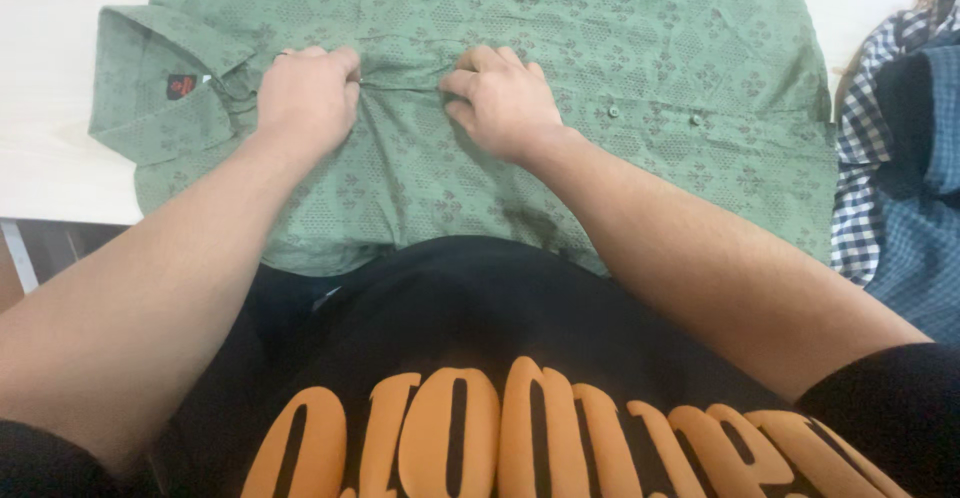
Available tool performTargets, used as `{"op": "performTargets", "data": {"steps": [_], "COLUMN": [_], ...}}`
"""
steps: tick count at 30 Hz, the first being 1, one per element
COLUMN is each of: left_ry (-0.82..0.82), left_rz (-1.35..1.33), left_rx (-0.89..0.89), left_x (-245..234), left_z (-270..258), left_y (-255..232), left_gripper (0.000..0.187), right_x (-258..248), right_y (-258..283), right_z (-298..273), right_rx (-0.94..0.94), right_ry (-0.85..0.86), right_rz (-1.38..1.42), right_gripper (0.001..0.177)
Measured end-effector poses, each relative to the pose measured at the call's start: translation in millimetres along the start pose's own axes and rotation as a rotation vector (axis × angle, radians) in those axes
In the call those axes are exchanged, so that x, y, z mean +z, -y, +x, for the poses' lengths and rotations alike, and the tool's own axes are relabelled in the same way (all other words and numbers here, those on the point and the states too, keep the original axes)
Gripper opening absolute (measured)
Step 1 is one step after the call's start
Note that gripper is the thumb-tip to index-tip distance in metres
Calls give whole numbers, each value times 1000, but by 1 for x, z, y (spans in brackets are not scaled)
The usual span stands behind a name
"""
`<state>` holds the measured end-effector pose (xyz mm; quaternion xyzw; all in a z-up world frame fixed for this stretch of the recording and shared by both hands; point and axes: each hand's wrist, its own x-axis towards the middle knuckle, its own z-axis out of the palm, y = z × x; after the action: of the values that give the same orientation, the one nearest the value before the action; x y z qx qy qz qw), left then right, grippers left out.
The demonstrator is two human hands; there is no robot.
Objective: The person lays a green patterned shirt flat on a white table, smooths the fabric, and buttons it from the collar down to the bottom. The person uses both hands to align the placket and fasten each button.
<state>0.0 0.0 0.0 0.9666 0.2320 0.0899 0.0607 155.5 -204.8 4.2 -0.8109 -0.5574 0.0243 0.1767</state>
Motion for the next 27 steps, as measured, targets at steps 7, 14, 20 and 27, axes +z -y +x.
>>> {"op": "performTargets", "data": {"steps": [7,14,20,27], "left_ry": [286,395,346,272], "left_rz": [-158,-148,-142,-179], "left_rx": [-407,-358,-264,-239], "left_x": [-19,-33,-26,-19], "left_z": [-20,-19,-12,-13], "left_y": [-25,-9,18,22], "left_gripper": [82,107,109,102], "right_x": [-1,-8,-14,-12], "right_y": [-1,-4,10,22], "right_z": [2,-2,-17,-28], "right_rx": [52,123,173,216], "right_ry": [24,60,99,164], "right_rz": [20,24,17,16], "right_gripper": [31,45,64,68]}}
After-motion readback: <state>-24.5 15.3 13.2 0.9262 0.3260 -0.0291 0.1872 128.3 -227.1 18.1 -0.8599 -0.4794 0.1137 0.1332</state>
